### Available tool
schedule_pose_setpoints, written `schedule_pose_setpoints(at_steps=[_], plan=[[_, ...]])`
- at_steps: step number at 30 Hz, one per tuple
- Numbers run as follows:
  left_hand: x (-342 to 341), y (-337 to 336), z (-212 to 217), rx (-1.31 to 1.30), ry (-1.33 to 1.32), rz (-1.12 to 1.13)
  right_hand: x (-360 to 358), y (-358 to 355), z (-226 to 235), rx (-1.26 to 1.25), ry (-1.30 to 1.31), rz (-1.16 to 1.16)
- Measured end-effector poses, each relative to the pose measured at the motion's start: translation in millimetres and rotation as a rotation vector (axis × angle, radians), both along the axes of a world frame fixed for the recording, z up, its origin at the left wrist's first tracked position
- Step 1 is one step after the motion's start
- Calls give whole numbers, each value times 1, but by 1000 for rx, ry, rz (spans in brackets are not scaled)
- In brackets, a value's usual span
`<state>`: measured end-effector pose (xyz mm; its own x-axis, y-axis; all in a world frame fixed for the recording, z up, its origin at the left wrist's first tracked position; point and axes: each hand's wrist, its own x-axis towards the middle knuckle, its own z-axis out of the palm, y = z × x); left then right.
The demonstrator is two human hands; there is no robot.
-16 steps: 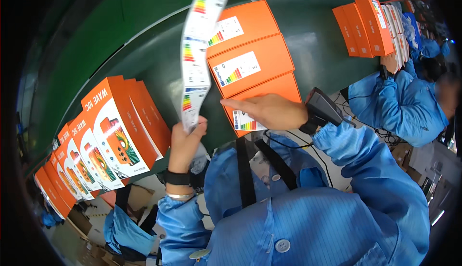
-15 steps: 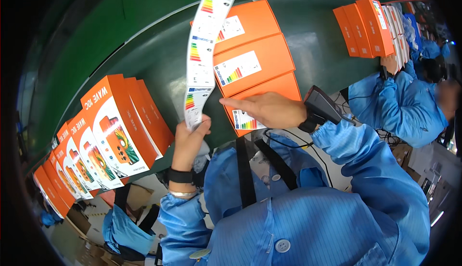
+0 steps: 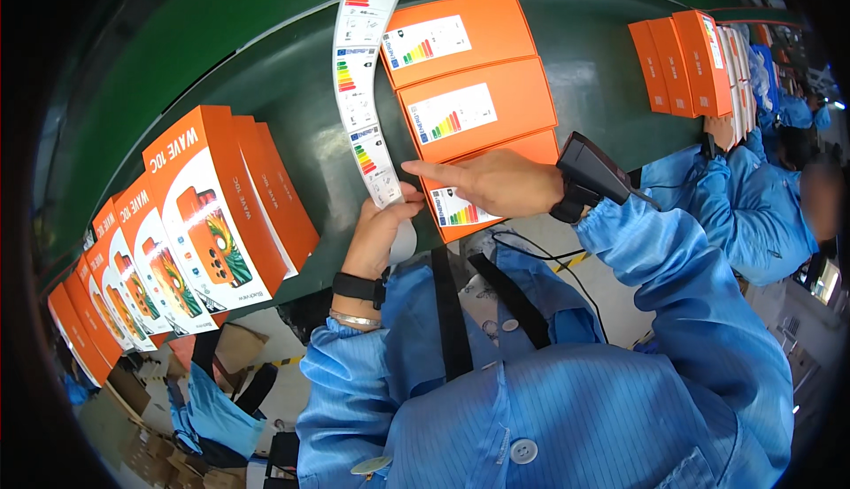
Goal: Applying energy labels to product boxes on a manufacturing assembly line.
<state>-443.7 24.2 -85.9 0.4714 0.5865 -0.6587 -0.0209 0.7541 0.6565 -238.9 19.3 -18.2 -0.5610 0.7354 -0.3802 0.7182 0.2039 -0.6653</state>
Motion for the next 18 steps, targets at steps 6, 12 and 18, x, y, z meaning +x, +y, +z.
schedule_pose_setpoints(at_steps=[6,12,18], plan=[[2,-1,8,9,34,-21,2,-1,-5,-11,19,-12],[3,-2,8,29,40,-17,2,-2,-11,32,171,-85],[4,0,10,9,50,-31,-1,5,-3,-60,83,-63]])
